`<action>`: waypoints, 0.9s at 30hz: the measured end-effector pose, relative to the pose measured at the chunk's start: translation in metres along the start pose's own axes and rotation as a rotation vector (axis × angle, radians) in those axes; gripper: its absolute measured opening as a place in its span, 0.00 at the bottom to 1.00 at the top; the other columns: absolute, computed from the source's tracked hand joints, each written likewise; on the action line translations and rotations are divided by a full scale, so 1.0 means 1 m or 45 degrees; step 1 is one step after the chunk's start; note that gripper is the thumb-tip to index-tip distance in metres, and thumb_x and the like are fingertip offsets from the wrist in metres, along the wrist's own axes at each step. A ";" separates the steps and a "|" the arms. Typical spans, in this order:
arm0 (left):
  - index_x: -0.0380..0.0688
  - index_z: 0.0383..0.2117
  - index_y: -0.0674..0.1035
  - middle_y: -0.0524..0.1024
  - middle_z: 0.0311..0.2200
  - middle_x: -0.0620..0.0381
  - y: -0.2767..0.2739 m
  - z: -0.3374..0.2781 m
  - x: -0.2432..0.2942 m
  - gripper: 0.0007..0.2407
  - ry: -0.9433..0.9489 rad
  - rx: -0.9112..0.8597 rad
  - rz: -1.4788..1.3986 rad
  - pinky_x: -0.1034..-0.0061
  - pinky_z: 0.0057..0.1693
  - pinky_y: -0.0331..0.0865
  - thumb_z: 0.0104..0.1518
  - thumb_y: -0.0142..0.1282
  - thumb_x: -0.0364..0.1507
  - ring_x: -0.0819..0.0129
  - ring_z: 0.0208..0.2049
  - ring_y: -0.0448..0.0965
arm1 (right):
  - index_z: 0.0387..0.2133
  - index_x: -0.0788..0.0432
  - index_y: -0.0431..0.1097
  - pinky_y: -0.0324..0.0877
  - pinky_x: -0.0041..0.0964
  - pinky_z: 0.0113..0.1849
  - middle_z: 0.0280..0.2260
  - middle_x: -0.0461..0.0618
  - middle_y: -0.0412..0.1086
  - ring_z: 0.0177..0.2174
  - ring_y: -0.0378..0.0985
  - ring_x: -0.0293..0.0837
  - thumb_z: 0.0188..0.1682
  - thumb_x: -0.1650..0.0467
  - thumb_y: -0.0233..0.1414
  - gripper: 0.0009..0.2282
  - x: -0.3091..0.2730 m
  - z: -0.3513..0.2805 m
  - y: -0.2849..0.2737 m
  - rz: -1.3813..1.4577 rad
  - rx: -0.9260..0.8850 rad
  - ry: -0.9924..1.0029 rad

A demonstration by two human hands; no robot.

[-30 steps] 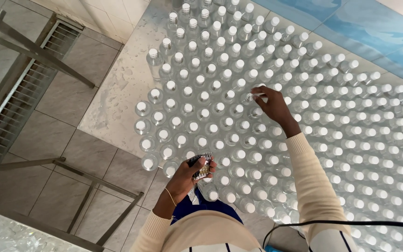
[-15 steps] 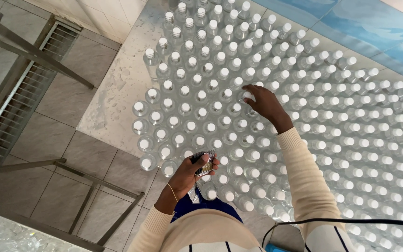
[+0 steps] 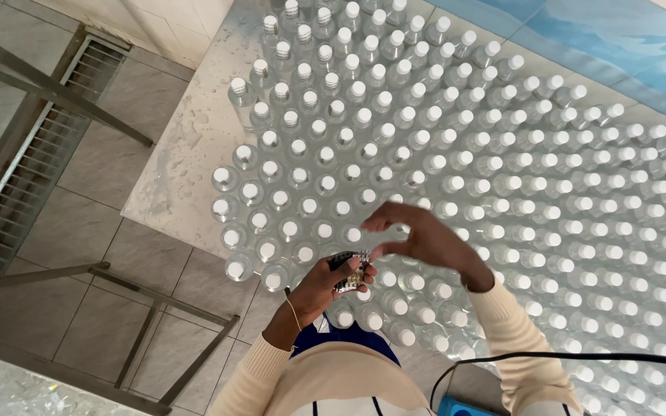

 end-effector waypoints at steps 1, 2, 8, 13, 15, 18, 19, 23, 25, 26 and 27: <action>0.29 0.55 0.81 0.83 0.46 0.39 0.004 0.002 -0.001 0.20 -0.005 -0.010 0.002 0.60 0.57 0.81 0.70 0.60 0.38 0.54 0.50 0.85 | 0.46 0.60 0.80 0.76 0.54 0.52 0.41 0.58 0.81 0.43 0.84 0.57 0.41 0.68 0.73 0.20 0.003 -0.008 0.007 -0.004 0.010 0.005; 0.30 0.55 0.81 0.83 0.46 0.41 0.008 0.003 -0.001 0.20 -0.021 -0.035 0.024 0.62 0.56 0.82 0.69 0.61 0.39 0.55 0.49 0.86 | 0.44 0.59 0.81 0.77 0.54 0.49 0.37 0.56 0.79 0.39 0.84 0.57 0.42 0.69 0.72 0.16 0.006 -0.015 0.016 -0.013 -0.005 -0.004; 0.30 0.55 0.81 0.83 0.45 0.40 0.028 0.001 -0.001 0.19 -0.080 -0.106 0.102 0.62 0.54 0.83 0.69 0.60 0.38 0.54 0.49 0.86 | 0.42 0.50 0.85 0.71 0.36 0.32 0.30 0.45 0.85 0.26 0.81 0.41 0.46 0.71 0.70 0.11 0.030 -0.052 0.017 0.046 0.150 0.196; 0.30 0.58 0.80 0.83 0.47 0.39 0.021 0.005 -0.009 0.20 -0.076 -0.118 0.169 0.61 0.56 0.82 0.72 0.56 0.38 0.54 0.51 0.85 | 0.41 0.48 0.85 0.61 0.29 0.26 0.32 0.43 0.87 0.23 0.72 0.32 0.47 0.72 0.69 0.10 0.071 -0.047 -0.028 0.009 0.361 0.228; 0.29 0.57 0.80 0.83 0.47 0.41 0.017 0.004 -0.010 0.21 -0.077 -0.056 0.133 0.63 0.55 0.83 0.70 0.58 0.38 0.56 0.50 0.86 | 0.37 0.57 0.83 0.75 0.40 0.44 0.41 0.54 0.84 0.37 0.85 0.47 0.53 0.77 0.65 0.04 0.106 -0.037 -0.064 -0.028 0.666 0.052; 0.29 0.57 0.81 0.84 0.47 0.41 0.016 -0.004 -0.010 0.21 -0.067 -0.023 0.132 0.62 0.55 0.83 0.69 0.59 0.38 0.55 0.50 0.86 | 0.55 0.53 0.78 0.77 0.39 0.50 0.40 0.52 0.83 0.39 0.86 0.43 0.59 0.74 0.62 0.12 0.162 -0.017 -0.101 -0.103 0.922 0.159; 0.29 0.57 0.81 0.84 0.47 0.41 0.017 -0.005 -0.008 0.21 -0.061 -0.026 0.132 0.62 0.55 0.83 0.69 0.59 0.38 0.55 0.50 0.86 | 0.55 0.53 0.78 0.77 0.39 0.50 0.40 0.52 0.83 0.39 0.86 0.43 0.59 0.74 0.62 0.12 0.173 -0.010 -0.107 -0.107 0.922 0.153; 0.28 0.57 0.80 0.83 0.46 0.39 0.015 -0.015 -0.005 0.21 -0.054 0.029 0.112 0.61 0.55 0.83 0.69 0.59 0.38 0.54 0.49 0.86 | 0.55 0.51 0.79 0.77 0.42 0.49 0.40 0.50 0.83 0.42 0.86 0.48 0.61 0.71 0.61 0.11 0.214 0.013 -0.112 -0.285 0.924 0.174; 0.29 0.57 0.80 0.83 0.46 0.40 0.015 -0.020 -0.004 0.22 -0.059 0.051 0.110 0.62 0.55 0.83 0.69 0.58 0.39 0.55 0.48 0.86 | 0.54 0.51 0.79 0.78 0.42 0.49 0.39 0.50 0.83 0.42 0.87 0.50 0.61 0.70 0.62 0.10 0.221 0.016 -0.109 -0.312 0.880 0.199; 0.28 0.57 0.80 0.83 0.45 0.40 0.014 -0.021 -0.004 0.22 -0.056 0.070 0.093 0.62 0.55 0.83 0.68 0.59 0.39 0.56 0.48 0.86 | 0.54 0.53 0.79 0.78 0.46 0.49 0.40 0.54 0.83 0.42 0.86 0.54 0.61 0.72 0.61 0.10 0.217 0.015 -0.108 -0.352 0.862 0.195; 0.28 0.57 0.80 0.83 0.45 0.40 0.014 -0.023 -0.004 0.23 -0.053 0.090 0.076 0.63 0.55 0.83 0.67 0.60 0.39 0.56 0.49 0.86 | 0.54 0.55 0.79 0.79 0.50 0.49 0.41 0.59 0.82 0.43 0.86 0.59 0.60 0.74 0.60 0.10 0.214 0.014 -0.107 -0.391 0.844 0.190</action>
Point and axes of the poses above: each hand's wrist, its own z-axis towards the middle knuckle, its own y-axis out of the palm, x = y × z, the point moved 4 cm from there along z, towards the middle knuckle
